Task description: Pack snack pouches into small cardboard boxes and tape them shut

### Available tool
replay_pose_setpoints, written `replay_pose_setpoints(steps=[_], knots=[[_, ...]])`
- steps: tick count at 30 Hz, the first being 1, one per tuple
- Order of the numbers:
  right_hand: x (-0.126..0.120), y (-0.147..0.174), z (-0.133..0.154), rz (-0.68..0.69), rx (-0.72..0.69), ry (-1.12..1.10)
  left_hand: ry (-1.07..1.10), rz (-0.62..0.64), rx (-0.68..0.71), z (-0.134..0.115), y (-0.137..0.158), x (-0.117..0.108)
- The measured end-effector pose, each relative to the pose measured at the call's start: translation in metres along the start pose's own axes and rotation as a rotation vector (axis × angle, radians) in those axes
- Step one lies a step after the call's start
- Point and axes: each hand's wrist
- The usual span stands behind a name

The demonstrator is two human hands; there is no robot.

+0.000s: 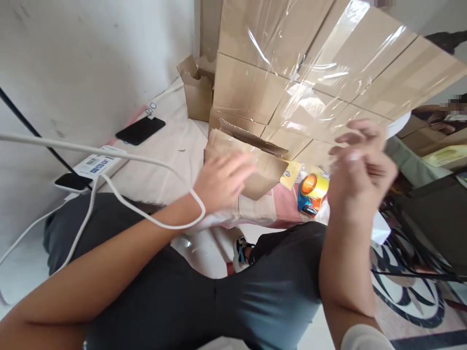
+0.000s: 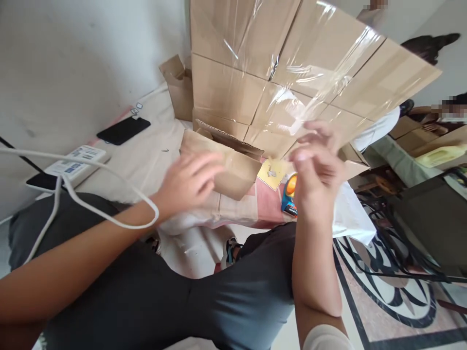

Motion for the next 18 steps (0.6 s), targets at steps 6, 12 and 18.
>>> replay_pose_setpoints(steps=[6,12,18], knots=[[0.018,-0.047,-0.008,0.073,-0.049,0.01,-0.175,0.063,-0.06,0.062,-0.055,-0.039],[0.065,-0.08,-0.069,0.127,0.043,0.027,-0.152,0.225,-0.113,0.071,-0.043,-0.029],[0.089,-0.083,-0.103,0.032,0.191,0.266,-0.187,0.208,-0.127,0.07,-0.035,-0.031]])
Point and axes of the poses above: each hand's wrist, its own y-axis away from the middle knuckle, its own x-axis out of the palm, z = x × y, and after that the axes turned 8 degrees about y, right-handed
